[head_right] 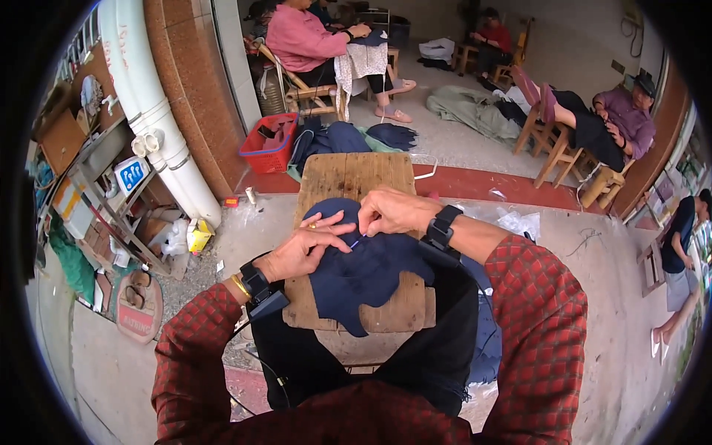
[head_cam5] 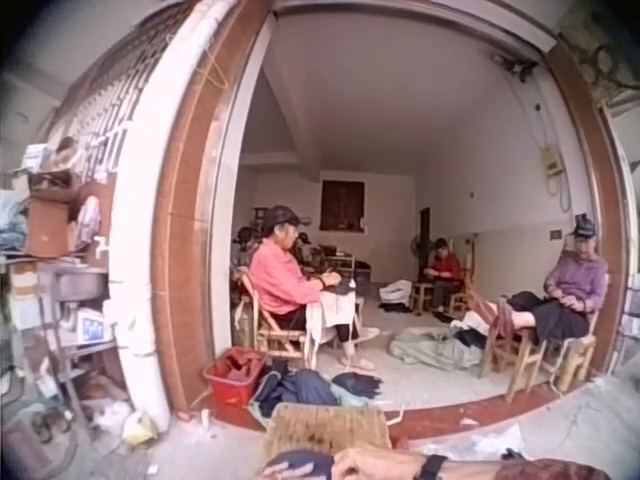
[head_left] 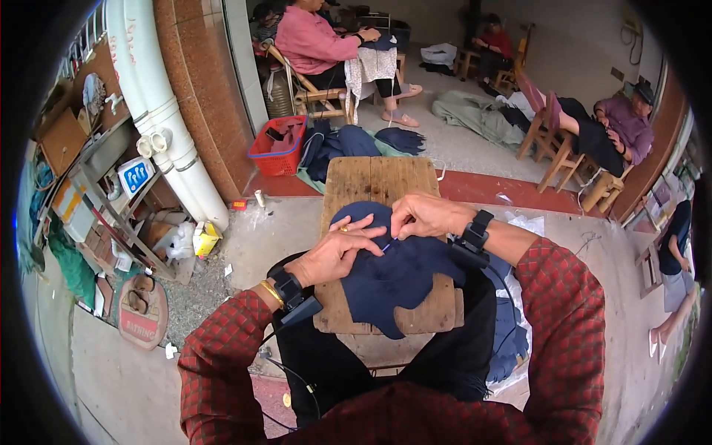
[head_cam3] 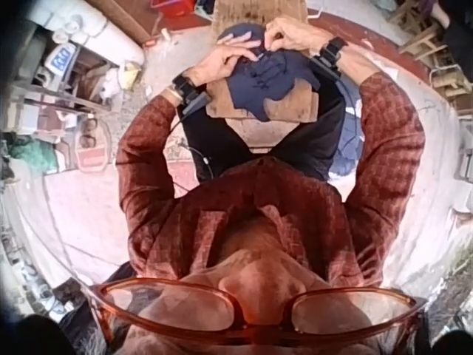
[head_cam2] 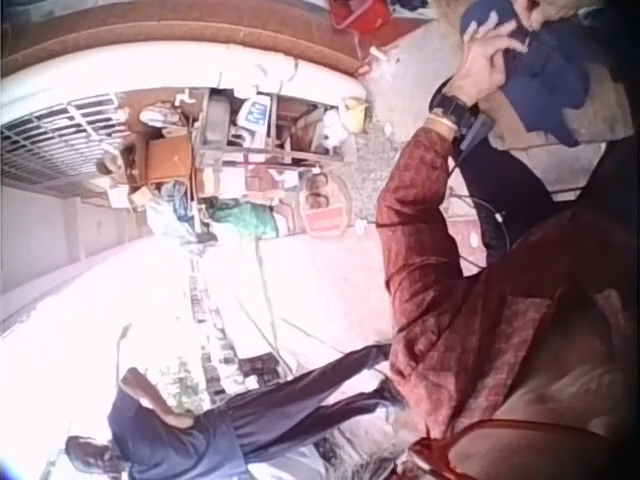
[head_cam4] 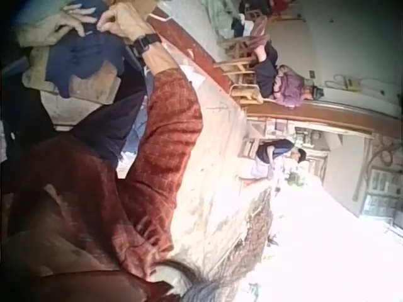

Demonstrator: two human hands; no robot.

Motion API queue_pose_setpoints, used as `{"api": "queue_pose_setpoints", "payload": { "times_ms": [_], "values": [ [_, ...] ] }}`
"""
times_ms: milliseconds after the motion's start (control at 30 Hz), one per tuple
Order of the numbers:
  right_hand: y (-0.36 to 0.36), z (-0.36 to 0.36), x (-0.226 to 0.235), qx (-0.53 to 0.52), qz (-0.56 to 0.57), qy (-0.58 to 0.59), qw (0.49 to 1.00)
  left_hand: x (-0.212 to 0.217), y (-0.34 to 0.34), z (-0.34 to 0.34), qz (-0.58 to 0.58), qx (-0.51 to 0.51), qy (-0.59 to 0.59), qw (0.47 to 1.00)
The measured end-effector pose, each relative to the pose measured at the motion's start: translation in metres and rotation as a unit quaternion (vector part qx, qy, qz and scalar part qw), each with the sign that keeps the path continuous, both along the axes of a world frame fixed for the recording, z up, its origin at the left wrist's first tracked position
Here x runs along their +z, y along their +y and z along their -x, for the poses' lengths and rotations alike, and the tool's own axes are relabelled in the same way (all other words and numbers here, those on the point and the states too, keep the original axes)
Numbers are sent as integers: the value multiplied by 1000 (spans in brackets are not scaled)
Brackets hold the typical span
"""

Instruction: The recorder is sewing the upper parts of a shoe by hand using a needle and thread.

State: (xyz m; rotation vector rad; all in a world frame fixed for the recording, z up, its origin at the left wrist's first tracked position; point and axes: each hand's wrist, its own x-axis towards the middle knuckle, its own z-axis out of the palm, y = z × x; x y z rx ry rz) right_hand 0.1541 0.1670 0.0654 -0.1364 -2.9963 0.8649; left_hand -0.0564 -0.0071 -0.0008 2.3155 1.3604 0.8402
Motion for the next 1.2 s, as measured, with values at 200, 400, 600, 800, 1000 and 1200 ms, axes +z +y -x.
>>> {"api": "queue_pose_setpoints", "payload": {
  "times_ms": [200, 400, 600, 800, 1000, 1200],
  "values": [
    [-17, -30, 2, -38, -57, 13, 998, 10, -41, -9, -127, 135, 12, 983],
    [-53, -50, -9, -226, 40, 11, 973, 8, -81, -37, -112, 69, 59, 989],
    [-75, -63, -20, -272, 82, 27, 958, 6, -53, -30, -86, 122, 7, 989],
    [-79, -66, -17, -242, -22, 70, 968, 1, -31, -50, -84, 185, -43, 978],
    [-76, -74, -27, -223, 47, 95, 969, 3, -17, -60, -80, 234, 20, 969],
    [-68, -57, -35, -126, 53, 184, 973, 17, -2, -57, 73, 203, -57, 975]
  ]
}}
